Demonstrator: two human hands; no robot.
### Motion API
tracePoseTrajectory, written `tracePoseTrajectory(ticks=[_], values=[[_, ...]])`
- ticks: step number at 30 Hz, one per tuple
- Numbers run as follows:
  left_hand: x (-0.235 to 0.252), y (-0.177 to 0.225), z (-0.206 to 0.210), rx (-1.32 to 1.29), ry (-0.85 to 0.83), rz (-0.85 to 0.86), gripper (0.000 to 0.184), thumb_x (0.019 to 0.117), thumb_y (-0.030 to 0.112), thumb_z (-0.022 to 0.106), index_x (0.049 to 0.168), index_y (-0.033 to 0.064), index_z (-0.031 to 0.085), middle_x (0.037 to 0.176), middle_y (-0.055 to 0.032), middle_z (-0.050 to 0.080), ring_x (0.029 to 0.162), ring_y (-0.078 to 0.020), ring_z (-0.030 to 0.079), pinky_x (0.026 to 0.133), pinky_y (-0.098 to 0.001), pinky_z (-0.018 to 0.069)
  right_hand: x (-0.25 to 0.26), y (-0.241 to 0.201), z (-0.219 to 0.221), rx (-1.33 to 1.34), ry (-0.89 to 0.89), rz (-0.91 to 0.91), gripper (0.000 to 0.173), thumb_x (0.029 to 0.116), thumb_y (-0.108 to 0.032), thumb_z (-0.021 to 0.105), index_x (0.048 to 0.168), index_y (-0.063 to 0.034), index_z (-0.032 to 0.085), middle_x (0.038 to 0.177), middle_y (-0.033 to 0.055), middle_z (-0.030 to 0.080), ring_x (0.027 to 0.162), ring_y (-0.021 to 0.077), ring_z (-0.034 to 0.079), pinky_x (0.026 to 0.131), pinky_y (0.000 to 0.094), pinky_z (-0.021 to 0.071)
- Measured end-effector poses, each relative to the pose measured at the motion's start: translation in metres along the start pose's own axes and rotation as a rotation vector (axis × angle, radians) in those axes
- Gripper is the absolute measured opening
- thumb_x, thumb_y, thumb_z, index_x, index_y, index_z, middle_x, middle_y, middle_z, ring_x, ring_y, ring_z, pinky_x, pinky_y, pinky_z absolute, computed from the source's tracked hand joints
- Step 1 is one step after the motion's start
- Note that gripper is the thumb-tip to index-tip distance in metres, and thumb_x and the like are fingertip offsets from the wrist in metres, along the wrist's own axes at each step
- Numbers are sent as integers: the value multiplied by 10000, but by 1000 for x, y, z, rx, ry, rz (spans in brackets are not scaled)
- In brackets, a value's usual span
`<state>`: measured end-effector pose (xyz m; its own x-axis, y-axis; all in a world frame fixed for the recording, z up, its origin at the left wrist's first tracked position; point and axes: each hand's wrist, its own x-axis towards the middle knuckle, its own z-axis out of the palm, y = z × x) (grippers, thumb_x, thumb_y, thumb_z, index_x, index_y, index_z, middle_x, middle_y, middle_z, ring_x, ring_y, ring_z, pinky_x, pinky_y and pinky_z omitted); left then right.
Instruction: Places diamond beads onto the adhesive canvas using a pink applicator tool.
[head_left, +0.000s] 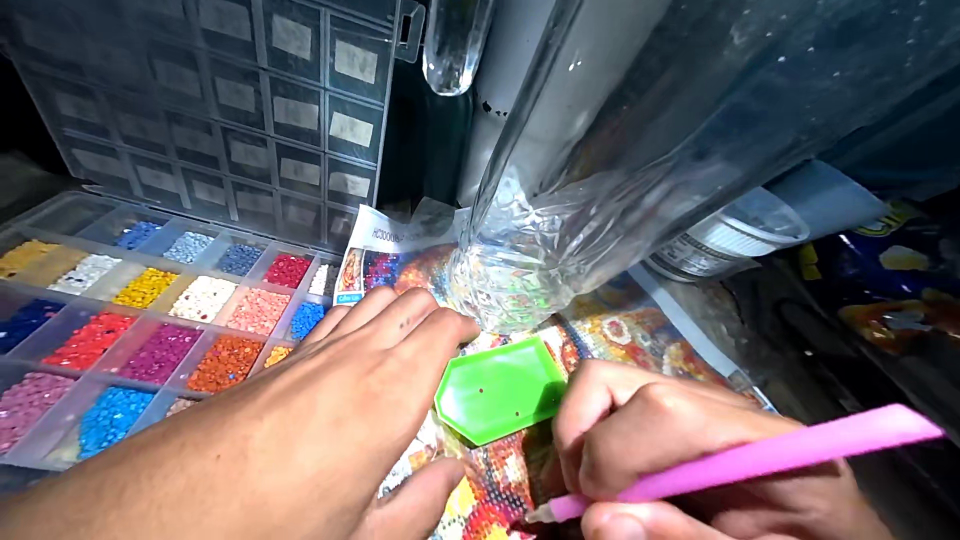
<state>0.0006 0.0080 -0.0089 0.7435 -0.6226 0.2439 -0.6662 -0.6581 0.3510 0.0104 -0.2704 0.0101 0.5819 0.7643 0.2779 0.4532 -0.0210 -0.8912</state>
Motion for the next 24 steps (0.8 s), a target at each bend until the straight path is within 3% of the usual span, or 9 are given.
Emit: tracePoseTrajectory(ticks=[13,17,24], values=[[0,-2,2,11,17,22,571,889,525,580,1356,198,588,1163,79,603,1102,-111,564,900,-335,493,-4,2,-8,-31,19,7,76,983,-107,672,955,-39,651,915,54,660,866,105,672,752,248,589],[1,-1,1,-8,12,17,579,874,512,606,1364,204,588,1161,84,598,1088,-94,563,887,-303,495,-6,4,-11,-60,53,9,81,986,-133,684,967,-63,649,912,38,658,842,96,675,726,238,595],[0,0,-7,-64,-64,-8,655,896,629,579,1410,222,566,1208,70,592,1140,-121,552,914,-367,489,-7,5,-12,-39,87,-15,78,983,-119,687,961,-48,665,904,41,664,849,116,680,740,258,604]])
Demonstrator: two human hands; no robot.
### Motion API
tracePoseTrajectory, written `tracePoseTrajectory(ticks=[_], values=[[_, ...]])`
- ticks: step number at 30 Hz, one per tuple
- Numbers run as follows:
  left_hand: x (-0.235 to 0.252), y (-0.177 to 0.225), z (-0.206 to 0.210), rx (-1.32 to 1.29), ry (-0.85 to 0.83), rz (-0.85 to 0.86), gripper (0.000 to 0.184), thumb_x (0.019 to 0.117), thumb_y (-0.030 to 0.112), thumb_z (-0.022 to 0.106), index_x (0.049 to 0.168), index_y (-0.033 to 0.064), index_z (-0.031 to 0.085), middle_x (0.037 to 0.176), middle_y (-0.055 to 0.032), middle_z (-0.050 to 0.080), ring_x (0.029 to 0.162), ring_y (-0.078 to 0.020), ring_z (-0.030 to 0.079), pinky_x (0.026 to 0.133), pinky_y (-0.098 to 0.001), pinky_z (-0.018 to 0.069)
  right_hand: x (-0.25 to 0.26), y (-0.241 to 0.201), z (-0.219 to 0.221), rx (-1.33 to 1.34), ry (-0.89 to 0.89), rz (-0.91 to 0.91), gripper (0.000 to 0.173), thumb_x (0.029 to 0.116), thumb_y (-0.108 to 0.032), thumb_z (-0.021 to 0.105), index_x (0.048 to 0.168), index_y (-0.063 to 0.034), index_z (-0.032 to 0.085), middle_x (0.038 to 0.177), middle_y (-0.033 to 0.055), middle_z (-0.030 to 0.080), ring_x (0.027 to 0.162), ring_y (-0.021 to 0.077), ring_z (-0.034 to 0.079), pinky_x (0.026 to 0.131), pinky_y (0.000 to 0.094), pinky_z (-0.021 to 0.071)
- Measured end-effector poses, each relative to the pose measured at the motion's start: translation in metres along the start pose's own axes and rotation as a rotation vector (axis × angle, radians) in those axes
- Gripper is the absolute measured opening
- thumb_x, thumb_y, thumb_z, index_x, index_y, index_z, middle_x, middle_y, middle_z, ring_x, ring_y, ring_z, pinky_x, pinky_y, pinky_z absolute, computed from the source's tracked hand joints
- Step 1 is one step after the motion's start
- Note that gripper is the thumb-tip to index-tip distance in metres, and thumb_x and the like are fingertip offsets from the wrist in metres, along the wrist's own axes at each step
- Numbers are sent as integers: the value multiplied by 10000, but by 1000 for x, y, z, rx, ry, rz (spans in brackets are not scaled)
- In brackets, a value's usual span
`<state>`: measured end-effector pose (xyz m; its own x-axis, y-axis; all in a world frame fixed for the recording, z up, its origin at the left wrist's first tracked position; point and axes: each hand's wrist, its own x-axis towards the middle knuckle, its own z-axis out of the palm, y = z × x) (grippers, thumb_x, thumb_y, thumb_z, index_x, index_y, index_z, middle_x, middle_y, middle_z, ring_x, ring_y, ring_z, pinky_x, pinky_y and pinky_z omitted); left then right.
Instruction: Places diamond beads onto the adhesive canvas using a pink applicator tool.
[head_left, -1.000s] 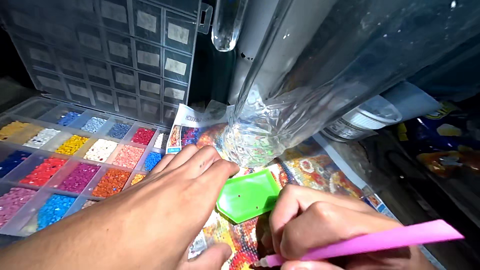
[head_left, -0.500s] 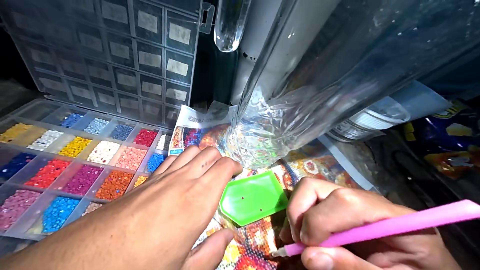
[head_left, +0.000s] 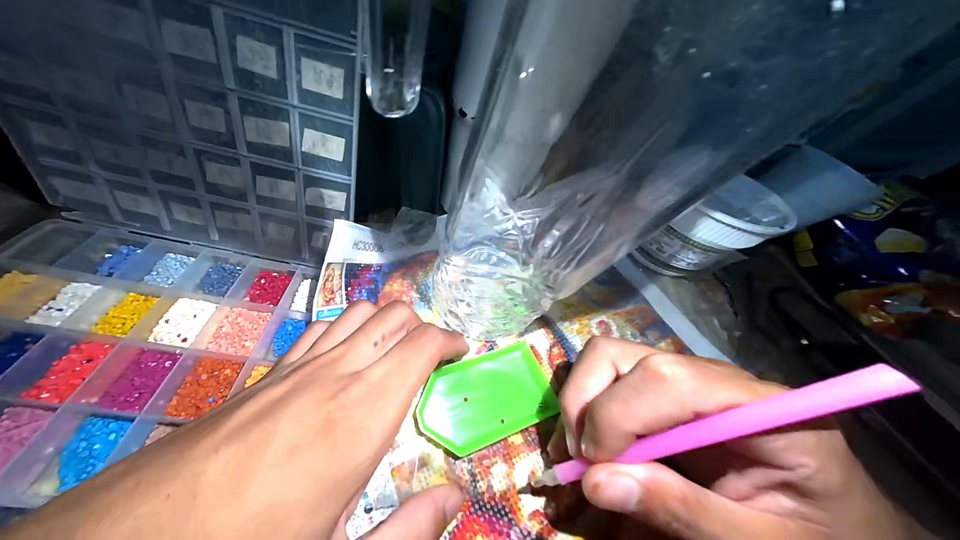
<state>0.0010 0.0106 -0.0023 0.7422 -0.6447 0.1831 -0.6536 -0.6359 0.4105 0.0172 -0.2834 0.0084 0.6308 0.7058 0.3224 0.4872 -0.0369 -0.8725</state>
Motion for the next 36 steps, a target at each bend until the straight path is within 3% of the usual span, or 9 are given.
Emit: tracePoseTrajectory(ticks=[4,9,18,26,31,36], values=[[0,1,-2,-15,-23,-12,679,897,653,586,1422,223,556,1225,58,591,1142,-143,549,908,-397,476,3,-1,6,-39,-20,-40,75,977,-100,684,957,-27,682,919,42,683,884,100,677,769,237,589],[-1,2,1,39,5,-8,685,876,666,592,1404,232,566,1164,75,582,1085,-123,546,866,-369,473,9,2,18,-110,-86,-79,108,998,-122,656,959,-27,687,883,28,662,852,66,635,745,208,530],[-1,0,9,88,94,32,662,834,657,611,1342,233,591,1161,99,587,1105,-91,539,902,-335,469,10,5,18,-34,-115,-52,87,989,-115,675,973,-29,680,896,31,669,845,84,666,732,221,582],[1,-1,11,90,104,36,679,839,645,599,1367,217,579,1161,93,598,1128,-109,551,916,-344,488,11,6,17,-112,-138,-65,106,1001,-150,671,975,-48,668,903,29,655,838,64,643,710,197,552],[2,2,8,55,42,-2,672,866,597,599,1454,284,513,1130,45,591,1086,-187,568,829,-420,505,12,1,15,-125,-161,-47,101,997,-116,664,971,-19,675,915,85,659,878,124,653,751,254,551],[1,3,7,28,-2,-12,613,889,585,585,1447,339,531,1169,62,585,1115,-174,554,856,-413,497,12,0,15,-142,-169,-39,100,992,-114,671,977,-17,690,922,93,657,884,130,649,753,259,546]])
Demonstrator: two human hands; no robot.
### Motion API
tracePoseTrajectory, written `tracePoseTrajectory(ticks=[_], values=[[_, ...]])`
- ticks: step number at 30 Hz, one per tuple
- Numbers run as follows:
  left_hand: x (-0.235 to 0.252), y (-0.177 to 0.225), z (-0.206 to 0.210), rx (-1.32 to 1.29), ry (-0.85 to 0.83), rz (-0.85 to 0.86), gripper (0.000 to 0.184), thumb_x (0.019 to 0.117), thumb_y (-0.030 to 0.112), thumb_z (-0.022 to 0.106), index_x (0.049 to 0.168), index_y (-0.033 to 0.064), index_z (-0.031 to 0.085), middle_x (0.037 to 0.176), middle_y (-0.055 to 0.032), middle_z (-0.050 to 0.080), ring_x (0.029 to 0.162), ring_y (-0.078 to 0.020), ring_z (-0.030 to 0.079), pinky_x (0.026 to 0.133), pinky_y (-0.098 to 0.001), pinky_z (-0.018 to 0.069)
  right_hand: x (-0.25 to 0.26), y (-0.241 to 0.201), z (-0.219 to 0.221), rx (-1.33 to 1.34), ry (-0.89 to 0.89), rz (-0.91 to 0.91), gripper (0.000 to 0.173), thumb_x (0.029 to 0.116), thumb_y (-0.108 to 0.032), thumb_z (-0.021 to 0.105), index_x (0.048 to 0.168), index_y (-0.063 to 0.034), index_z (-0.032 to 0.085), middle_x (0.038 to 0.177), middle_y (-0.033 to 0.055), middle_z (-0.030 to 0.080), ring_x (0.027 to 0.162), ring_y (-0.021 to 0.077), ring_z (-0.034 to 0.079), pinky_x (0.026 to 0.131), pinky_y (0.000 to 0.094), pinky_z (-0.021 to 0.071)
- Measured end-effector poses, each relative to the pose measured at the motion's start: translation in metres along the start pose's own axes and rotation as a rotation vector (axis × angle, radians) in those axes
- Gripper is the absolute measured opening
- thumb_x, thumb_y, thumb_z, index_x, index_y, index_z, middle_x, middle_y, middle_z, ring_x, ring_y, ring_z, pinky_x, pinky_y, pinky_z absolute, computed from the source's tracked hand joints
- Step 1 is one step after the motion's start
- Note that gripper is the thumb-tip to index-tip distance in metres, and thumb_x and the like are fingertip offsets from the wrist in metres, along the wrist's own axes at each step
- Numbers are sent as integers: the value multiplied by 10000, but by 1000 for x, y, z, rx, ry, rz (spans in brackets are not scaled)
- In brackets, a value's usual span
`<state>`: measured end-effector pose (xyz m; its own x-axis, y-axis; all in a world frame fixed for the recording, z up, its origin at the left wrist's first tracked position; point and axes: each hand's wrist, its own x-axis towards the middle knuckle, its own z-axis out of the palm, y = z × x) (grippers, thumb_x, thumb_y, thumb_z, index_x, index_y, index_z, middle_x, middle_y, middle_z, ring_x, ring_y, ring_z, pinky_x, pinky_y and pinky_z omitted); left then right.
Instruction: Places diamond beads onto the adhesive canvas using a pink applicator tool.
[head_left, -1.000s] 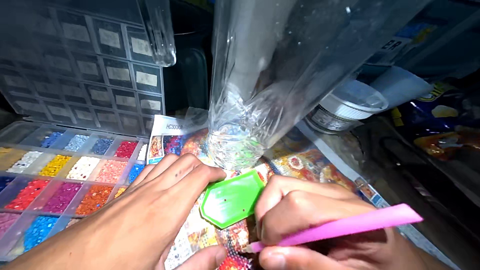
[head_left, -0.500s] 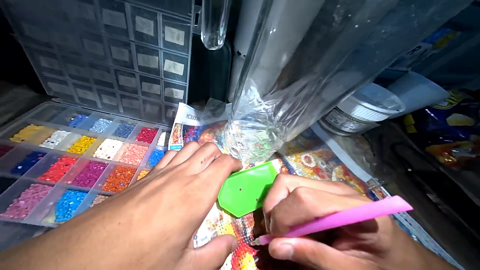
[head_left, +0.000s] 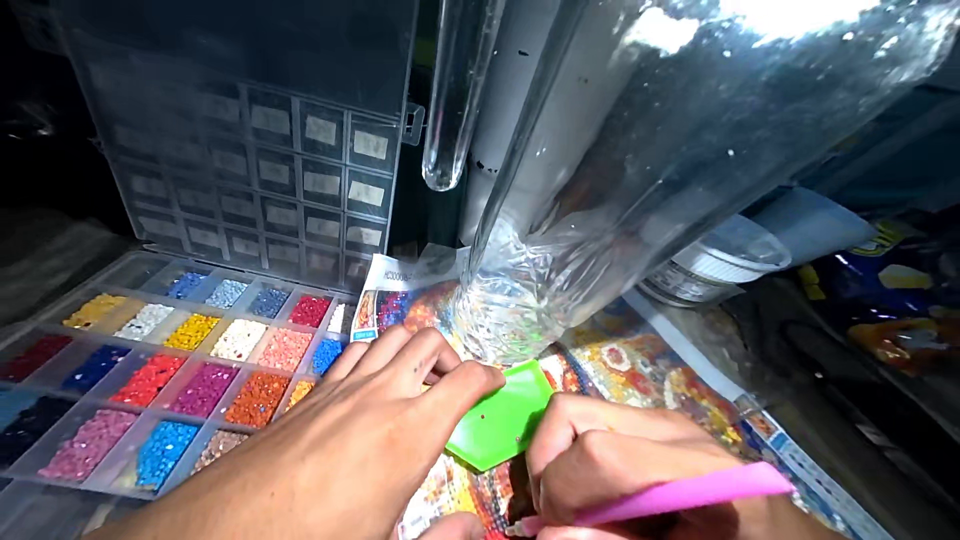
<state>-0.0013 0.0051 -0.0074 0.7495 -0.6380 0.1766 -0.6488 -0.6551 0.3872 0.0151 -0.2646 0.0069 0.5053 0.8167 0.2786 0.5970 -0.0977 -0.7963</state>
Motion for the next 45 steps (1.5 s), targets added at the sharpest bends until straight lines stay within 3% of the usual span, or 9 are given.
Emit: tracePoseTrajectory(ticks=[13,16,20,25,33,45], values=[[0,-2,4,45,38,-2,739,845,658,588,1440,224,529,1177,32,598,1129,-193,571,877,-432,509,0,2,2,-1,14,-34,99,989,-122,677,981,-25,697,918,66,671,888,113,654,762,251,548],[1,-2,3,34,26,-23,765,864,673,563,1455,188,523,1186,14,599,1103,-196,583,852,-431,517,0,-9,-6,51,184,-72,61,963,-77,695,946,-19,699,894,64,694,881,126,680,782,275,585],[1,1,5,4,55,-64,676,924,669,517,1412,204,572,1172,28,616,1108,-172,585,889,-417,506,1,-9,-23,-60,370,-58,64,940,-116,733,926,-121,671,867,-16,693,837,100,690,742,254,609],[-1,4,7,-6,83,-101,538,928,636,563,1299,251,630,1086,48,616,1032,-155,587,828,-387,494,1,8,-20,-80,247,14,59,967,-143,697,928,-98,694,873,-23,673,851,99,675,783,279,607],[-1,5,5,-1,76,-72,511,923,618,597,1291,267,646,1069,43,624,1014,-169,584,816,-406,465,14,10,-9,-111,204,-18,47,961,-115,709,958,-69,713,898,-23,686,855,58,672,733,203,588],[-1,2,8,19,114,-33,511,926,610,593,1281,248,653,1077,50,626,1029,-153,577,843,-385,464,16,9,-7,-170,211,-25,46,950,-108,721,953,-63,718,916,-18,691,883,65,679,751,207,598]])
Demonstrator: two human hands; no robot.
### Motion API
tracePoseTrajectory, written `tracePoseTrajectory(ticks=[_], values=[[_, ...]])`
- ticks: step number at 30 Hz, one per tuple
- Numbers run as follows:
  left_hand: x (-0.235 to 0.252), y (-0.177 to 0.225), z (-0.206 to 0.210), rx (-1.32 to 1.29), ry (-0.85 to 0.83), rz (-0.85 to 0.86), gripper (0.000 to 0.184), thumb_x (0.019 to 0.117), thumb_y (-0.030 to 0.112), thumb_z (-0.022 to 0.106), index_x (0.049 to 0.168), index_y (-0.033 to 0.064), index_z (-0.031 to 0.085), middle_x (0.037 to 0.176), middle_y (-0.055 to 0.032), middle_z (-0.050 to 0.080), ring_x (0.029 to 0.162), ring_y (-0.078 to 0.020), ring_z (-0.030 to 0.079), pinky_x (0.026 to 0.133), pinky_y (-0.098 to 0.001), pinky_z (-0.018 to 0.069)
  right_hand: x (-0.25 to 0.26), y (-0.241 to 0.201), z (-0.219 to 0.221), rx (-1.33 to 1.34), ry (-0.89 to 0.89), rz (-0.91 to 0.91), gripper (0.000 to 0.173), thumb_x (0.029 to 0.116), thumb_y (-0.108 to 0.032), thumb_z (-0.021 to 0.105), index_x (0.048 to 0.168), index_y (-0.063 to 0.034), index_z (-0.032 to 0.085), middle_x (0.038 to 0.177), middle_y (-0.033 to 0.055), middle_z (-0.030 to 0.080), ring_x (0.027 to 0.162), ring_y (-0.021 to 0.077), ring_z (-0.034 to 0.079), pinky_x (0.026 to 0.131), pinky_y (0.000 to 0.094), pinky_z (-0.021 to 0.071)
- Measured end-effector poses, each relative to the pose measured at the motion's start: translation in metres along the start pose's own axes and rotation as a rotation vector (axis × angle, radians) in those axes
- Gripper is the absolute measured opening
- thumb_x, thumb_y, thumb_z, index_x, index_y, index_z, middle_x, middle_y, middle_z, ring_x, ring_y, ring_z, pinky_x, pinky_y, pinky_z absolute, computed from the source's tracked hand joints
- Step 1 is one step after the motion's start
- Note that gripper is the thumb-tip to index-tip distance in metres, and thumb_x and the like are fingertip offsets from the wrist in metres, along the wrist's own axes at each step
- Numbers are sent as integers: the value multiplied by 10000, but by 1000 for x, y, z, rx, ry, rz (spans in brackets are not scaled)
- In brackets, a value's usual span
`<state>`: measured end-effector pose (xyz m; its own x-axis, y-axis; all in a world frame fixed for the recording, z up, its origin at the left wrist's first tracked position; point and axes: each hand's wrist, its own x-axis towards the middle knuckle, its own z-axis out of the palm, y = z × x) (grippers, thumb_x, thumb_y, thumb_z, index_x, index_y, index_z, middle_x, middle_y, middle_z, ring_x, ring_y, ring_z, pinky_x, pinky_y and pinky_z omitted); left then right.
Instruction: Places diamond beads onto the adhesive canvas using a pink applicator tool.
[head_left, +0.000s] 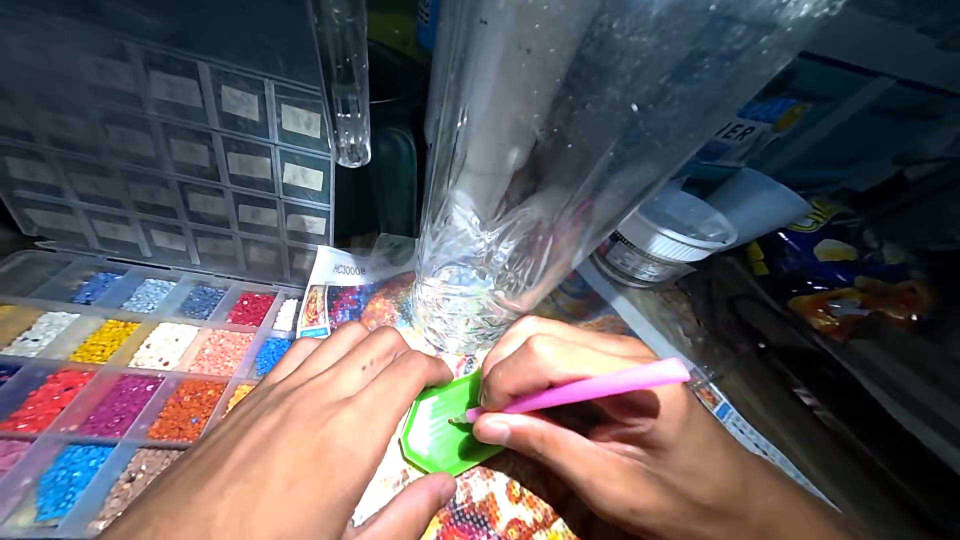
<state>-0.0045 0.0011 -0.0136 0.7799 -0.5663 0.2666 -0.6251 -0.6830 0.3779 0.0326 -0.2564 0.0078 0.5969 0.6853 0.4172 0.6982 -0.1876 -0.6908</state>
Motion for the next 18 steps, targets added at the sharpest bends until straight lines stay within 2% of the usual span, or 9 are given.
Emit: tracePoseTrajectory(ticks=[15,18], values=[[1,-2,4,11,44,38,509,918,612,596,1268,248,661,1088,68,637,1033,-127,581,855,-364,468,-1,0,1,6,1,15,44,946,-111,726,949,-68,723,920,-20,685,877,67,675,742,205,595],[0,-3,3,-1,43,31,506,919,615,592,1270,256,659,1088,78,636,1039,-115,585,867,-364,480,0,-3,-3,58,23,-17,33,940,-90,716,929,-58,713,887,-17,674,851,72,672,727,214,596]])
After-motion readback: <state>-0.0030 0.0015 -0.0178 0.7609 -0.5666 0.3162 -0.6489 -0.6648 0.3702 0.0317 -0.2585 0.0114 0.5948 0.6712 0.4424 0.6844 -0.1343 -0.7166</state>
